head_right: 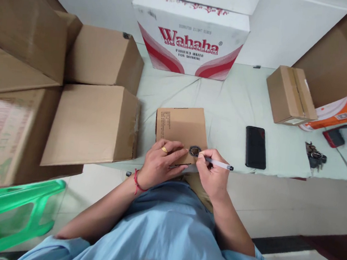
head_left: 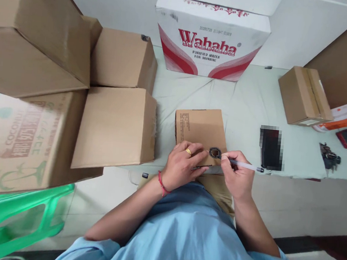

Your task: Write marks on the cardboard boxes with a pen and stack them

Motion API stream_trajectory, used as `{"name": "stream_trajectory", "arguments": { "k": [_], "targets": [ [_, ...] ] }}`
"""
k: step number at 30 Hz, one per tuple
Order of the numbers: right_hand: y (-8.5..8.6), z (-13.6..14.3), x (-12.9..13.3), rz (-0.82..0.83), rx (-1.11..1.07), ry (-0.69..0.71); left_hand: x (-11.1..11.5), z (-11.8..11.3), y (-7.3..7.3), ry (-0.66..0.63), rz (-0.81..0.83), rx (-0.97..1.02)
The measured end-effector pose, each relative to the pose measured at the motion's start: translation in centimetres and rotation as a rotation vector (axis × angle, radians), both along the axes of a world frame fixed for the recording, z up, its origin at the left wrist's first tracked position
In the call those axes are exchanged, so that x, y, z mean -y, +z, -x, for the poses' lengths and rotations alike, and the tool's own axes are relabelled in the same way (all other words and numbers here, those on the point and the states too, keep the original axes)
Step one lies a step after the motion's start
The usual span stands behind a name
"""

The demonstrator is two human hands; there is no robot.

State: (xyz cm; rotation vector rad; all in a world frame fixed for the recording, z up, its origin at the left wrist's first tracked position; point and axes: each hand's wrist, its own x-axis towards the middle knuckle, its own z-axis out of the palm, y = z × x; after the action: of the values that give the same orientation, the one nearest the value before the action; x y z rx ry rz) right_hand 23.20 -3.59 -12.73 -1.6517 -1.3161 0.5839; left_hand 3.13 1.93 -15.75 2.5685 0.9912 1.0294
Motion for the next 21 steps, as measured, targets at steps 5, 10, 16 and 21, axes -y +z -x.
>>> {"name": "stream_trajectory", "arguments": {
  "k": [5, 10, 16, 21],
  "targets": [
    [0.5, 0.0, -0.1, 0.011, 0.058, 0.103, 0.0, 0.0, 0.0, 0.001, 0.004, -0.005],
    [0.0, -0.4, 0.2, -0.01, 0.017, 0.038, 0.0, 0.0, 0.0, -0.003, 0.011, -0.004],
    [-1.6, -4.9, -0.4, -0.141, 0.211, -0.228, 0.1, 0.1, 0.3, -0.016, 0.03, -0.052],
    [-3.6, -9.2, -2.2, 0.145, 0.772, 0.044, 0.0, 0.4, 0.3, -0.023, 0.064, -0.099]
  ]
}}
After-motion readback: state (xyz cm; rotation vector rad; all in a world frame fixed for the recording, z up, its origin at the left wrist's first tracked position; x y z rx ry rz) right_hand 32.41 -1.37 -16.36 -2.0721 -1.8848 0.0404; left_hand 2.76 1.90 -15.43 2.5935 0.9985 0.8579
